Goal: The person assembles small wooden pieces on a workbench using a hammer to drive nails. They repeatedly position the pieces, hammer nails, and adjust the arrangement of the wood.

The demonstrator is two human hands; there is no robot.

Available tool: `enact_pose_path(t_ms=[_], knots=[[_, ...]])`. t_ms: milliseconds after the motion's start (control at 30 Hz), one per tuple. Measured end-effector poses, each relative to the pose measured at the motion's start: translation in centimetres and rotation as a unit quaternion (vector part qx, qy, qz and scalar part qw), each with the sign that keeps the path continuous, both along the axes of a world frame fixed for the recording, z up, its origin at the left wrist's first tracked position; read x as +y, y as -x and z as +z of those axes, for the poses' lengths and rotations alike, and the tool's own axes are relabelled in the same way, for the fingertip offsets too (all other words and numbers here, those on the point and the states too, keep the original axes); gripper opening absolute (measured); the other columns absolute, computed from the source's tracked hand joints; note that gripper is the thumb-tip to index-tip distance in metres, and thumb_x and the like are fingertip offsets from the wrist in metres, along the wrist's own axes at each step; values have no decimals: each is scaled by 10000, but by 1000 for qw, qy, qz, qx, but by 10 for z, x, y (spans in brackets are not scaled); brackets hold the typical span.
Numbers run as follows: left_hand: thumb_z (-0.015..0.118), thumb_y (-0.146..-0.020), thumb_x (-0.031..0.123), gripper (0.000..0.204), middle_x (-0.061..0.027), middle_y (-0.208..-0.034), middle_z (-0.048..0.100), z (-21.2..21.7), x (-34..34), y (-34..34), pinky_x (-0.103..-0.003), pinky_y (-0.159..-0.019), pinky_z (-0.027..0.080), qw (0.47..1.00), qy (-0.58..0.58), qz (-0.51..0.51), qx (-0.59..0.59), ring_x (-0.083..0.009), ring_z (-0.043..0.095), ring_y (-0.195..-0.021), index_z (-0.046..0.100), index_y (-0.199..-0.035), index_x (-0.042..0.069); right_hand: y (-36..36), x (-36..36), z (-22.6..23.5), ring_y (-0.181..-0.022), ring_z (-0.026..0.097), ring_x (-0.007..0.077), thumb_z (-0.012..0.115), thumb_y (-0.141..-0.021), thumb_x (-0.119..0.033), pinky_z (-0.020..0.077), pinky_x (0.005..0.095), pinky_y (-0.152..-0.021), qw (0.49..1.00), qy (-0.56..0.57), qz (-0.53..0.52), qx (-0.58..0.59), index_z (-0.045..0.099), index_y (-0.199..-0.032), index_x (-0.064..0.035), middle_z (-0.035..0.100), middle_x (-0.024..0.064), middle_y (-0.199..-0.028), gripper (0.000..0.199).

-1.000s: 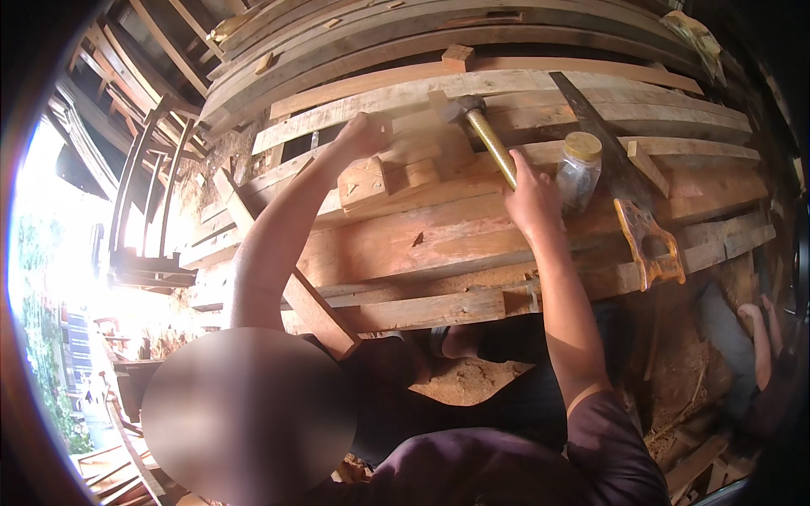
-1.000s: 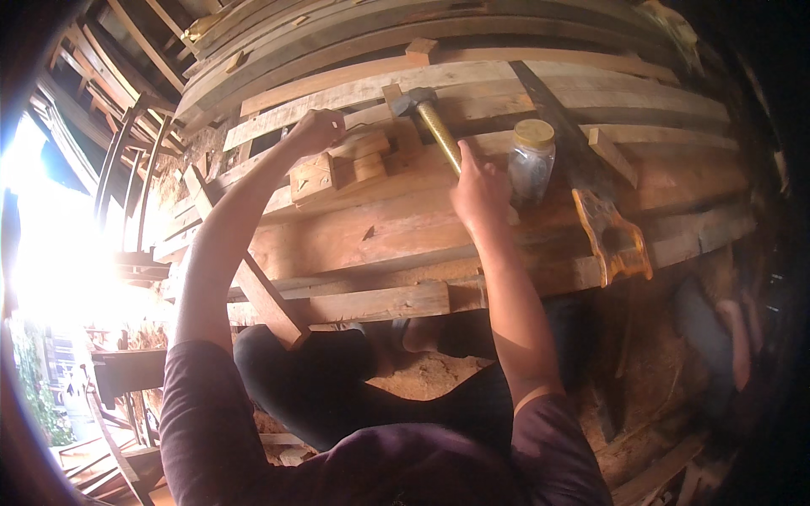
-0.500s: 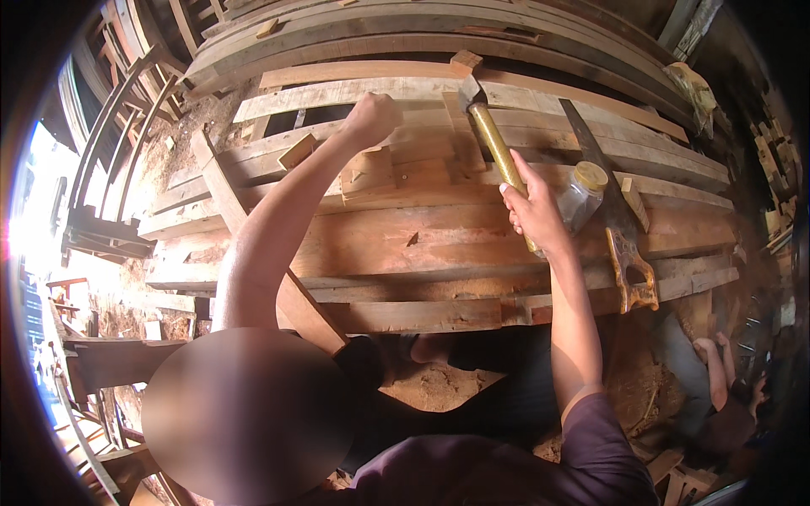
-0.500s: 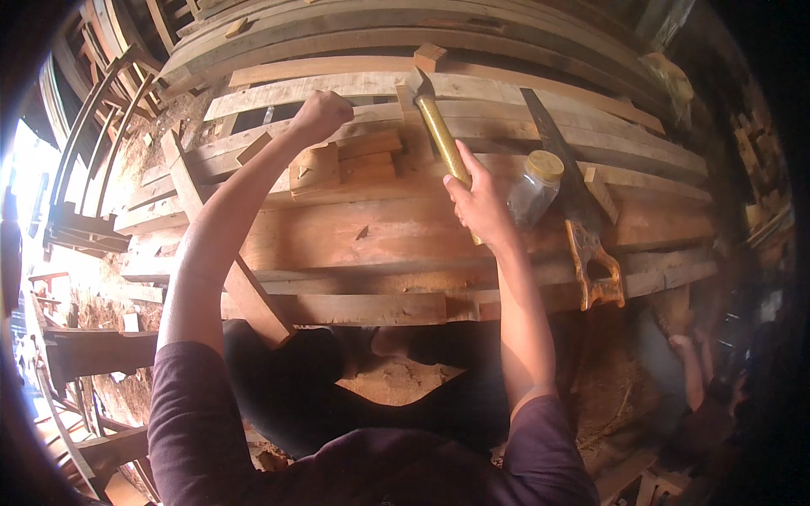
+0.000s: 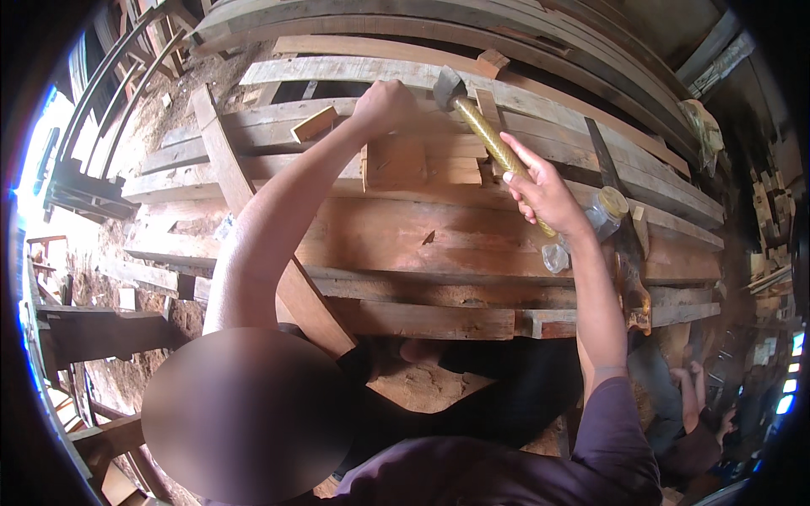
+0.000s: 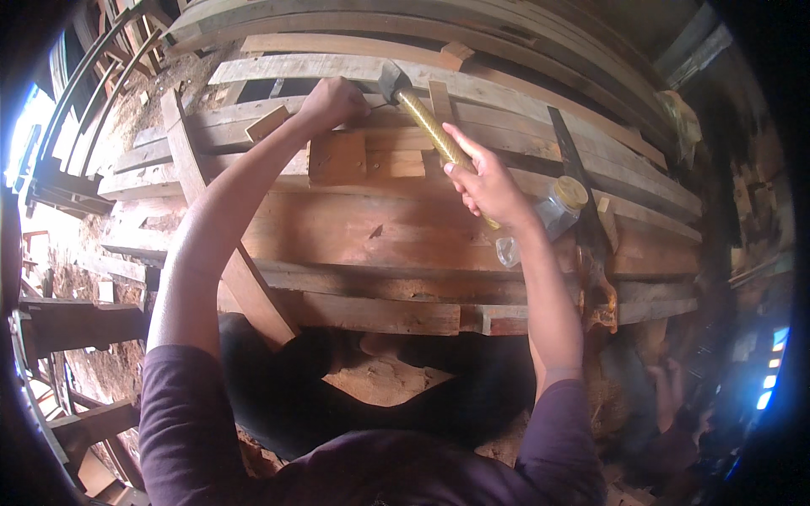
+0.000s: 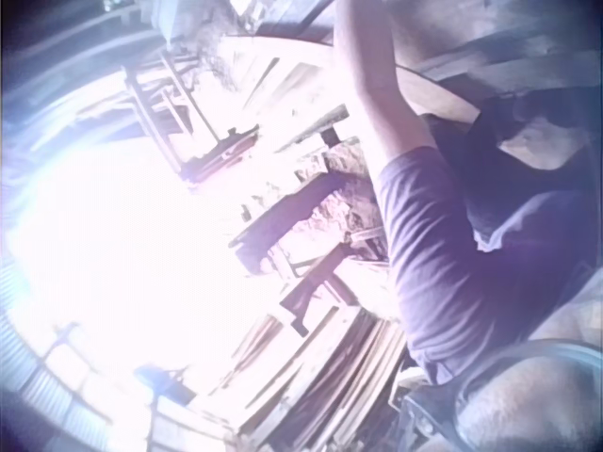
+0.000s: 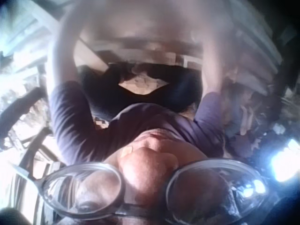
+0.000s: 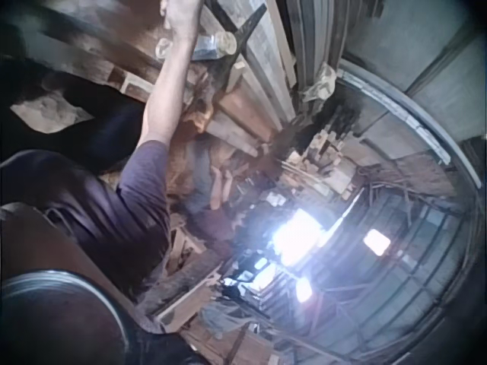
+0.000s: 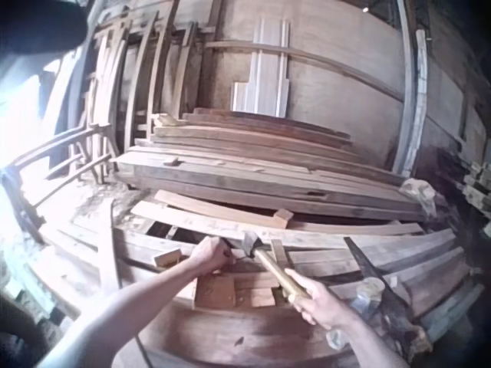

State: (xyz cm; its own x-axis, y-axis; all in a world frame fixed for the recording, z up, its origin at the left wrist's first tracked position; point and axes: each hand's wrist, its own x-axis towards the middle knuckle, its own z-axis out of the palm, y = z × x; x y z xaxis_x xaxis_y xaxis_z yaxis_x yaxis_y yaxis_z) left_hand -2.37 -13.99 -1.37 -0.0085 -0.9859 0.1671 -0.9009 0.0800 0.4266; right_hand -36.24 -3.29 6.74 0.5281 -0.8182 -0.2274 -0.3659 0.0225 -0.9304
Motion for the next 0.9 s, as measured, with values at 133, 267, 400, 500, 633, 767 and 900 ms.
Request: enact_pose_path(t_ms=[133, 267, 400, 500, 633, 767, 900], knots=[[837, -884, 329, 218, -127, -913, 822, -8, -2, 0, -424, -828, 631, 998, -4, 44, 53, -307, 792, -856, 878, -969, 132, -5, -3, 12, -510, 454, 23, 595, -1089, -170, 406, 204, -445, 1000, -11, 2, 17, 271, -1745, -189, 525, -40, -797, 732], [838, -872, 290, 188, -122, -923, 827, -6, 1, 2, -417, -833, 636, 997, -1, 23, 78, -287, 796, -855, 882, -969, 136, -11, -11, 24, -502, 457, 24, 596, -1079, -187, 398, 208, -430, 998, -9, 9, 54, 261, -1749, -198, 530, -46, -775, 749], [843, -859, 266, 177, -121, -937, 831, -1, 3, 3, -411, -847, 638, 996, -12, 33, 88, -275, 797, -853, 883, -971, 134, -13, -10, 25, -507, 440, 31, 595, -1073, -168, 402, 214, -431, 1000, -5, -20, -8, 266, -1749, -205, 515, -45, -779, 753], [823, -865, 247, 168, -122, -934, 831, 1, 6, 2, -415, -869, 636, 994, -15, 1, 111, -291, 797, -863, 885, -978, 140, -17, -8, 23, -500, 422, 31, 574, -1089, -181, 397, 217, -429, 999, -9, -36, 15, 258, -1752, -233, 496, -46, -768, 736], [799, -872, 239, 161, -121, -928, 828, 4, 8, 4, -420, -869, 636, 997, -6, 12, 79, -302, 795, -864, 887, -979, 157, -24, -9, 32, -490, 399, 23, 574, -1120, -221, 386, 202, -420, 993, -28, 9, 118, 256, -1752, -255, 473, -58, -744, 709], [799, -863, 231, 157, -127, -926, 823, 8, 9, 4, -423, -876, 629, 995, -18, 13, 93, -312, 792, -894, 885, -975, 163, -21, 0, 50, -519, 418, 24, 583, -1120, -206, 399, 214, -442, 997, -9, 2, 75, 294, -1742, -225, 492, -49, -765, 687], [793, -857, 215, 142, -128, -926, 822, 8, 9, 2, -412, -892, 623, 994, -36, -33, 96, -303, 790, -913, 882, -954, 160, -18, 11, 55, -524, 430, 23, 583, -1122, -200, 406, 215, -444, 998, 13, -19, 54, 304, -1739, -220, 507, -51, -777, 678]])
